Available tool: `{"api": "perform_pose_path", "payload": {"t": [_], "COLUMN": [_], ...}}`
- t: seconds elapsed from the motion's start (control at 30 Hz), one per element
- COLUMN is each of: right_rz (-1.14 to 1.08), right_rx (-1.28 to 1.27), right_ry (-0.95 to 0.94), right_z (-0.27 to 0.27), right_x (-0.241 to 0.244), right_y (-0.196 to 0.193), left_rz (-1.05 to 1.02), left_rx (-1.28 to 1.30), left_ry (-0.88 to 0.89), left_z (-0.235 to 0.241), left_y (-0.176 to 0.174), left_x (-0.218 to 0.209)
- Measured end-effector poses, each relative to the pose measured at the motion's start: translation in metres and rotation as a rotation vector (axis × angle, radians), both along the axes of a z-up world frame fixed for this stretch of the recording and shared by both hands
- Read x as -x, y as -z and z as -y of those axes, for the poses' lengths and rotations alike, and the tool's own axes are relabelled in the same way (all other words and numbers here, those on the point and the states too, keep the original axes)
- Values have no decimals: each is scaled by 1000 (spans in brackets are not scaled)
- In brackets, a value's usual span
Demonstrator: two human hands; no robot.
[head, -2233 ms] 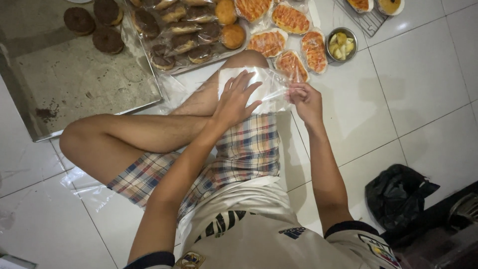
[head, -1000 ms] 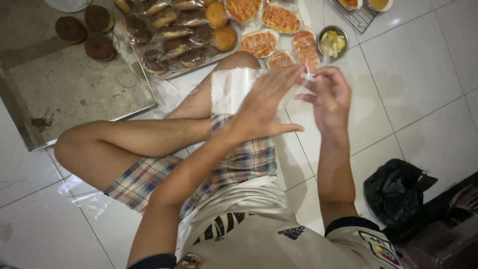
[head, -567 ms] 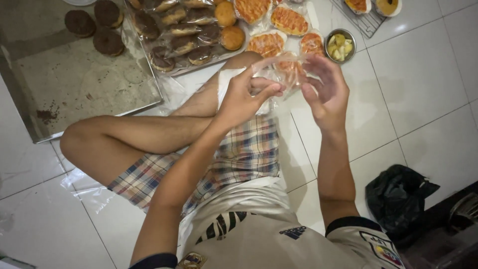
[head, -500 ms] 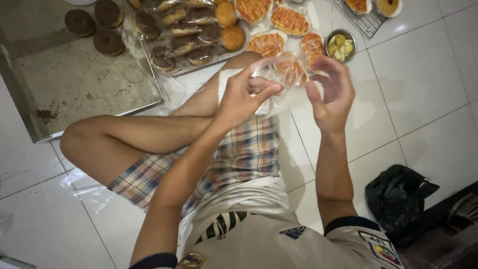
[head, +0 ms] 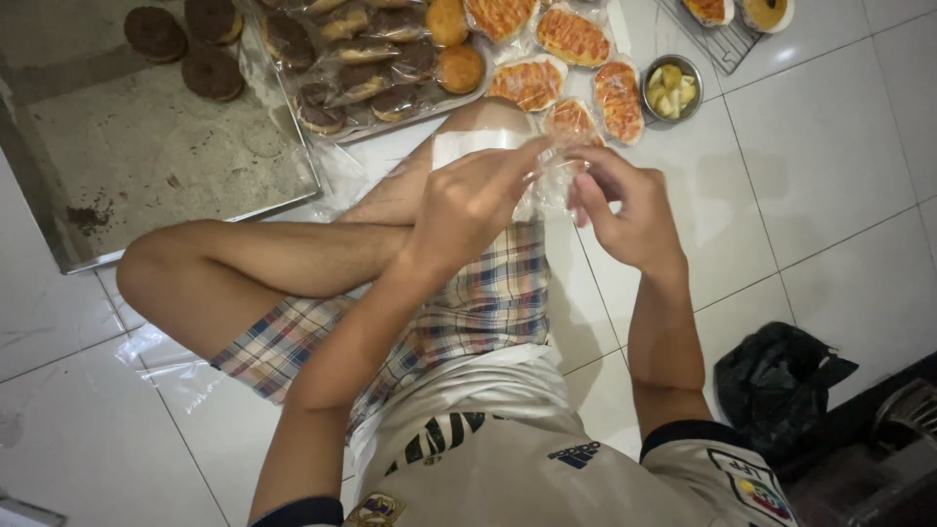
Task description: The person is sitting on the floor and individually bagging various donuts and pastries from large trays into small plastic bags.
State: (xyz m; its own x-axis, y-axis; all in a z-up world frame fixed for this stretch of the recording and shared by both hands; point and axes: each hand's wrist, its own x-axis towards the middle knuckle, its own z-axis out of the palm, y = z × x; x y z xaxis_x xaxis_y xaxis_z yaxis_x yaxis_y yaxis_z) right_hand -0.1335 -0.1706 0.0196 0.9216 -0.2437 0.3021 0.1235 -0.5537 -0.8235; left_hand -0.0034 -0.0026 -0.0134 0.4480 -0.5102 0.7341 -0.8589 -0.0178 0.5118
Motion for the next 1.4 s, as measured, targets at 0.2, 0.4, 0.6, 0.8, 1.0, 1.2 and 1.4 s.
{"api": "perform_pose_path", "payload": {"t": [0.2,0.4,0.6,0.8,1.0,1.2,1.4], "right_rz": [-56,74,23,-15,-35,-142,-338], "right_rx": [-358,-218,-252,-425,-541,-727,-557], "right_ry": [-108,6,-286,-187,-250,-287,-299], "right_z": [3,11,2,-16,-32,-37,-70], "right_x": [-20,-16,-33,-59,-88,-123,-169], "right_y": [19,46,42,80,105,130,107], "left_rz": [274,-441,-958,-819,-885,-1100,-309], "left_rx": [34,-118,27,105,151,55,23], "left_ry": [83,149,276,211,96,257,-158], "left_z": [1,-21,-27,-34,-61,-119,-152], "left_y": [-5,9,-5,7,24,22,33], "left_x": [-1,-18,-24,-33,-66,-72,-96]}}
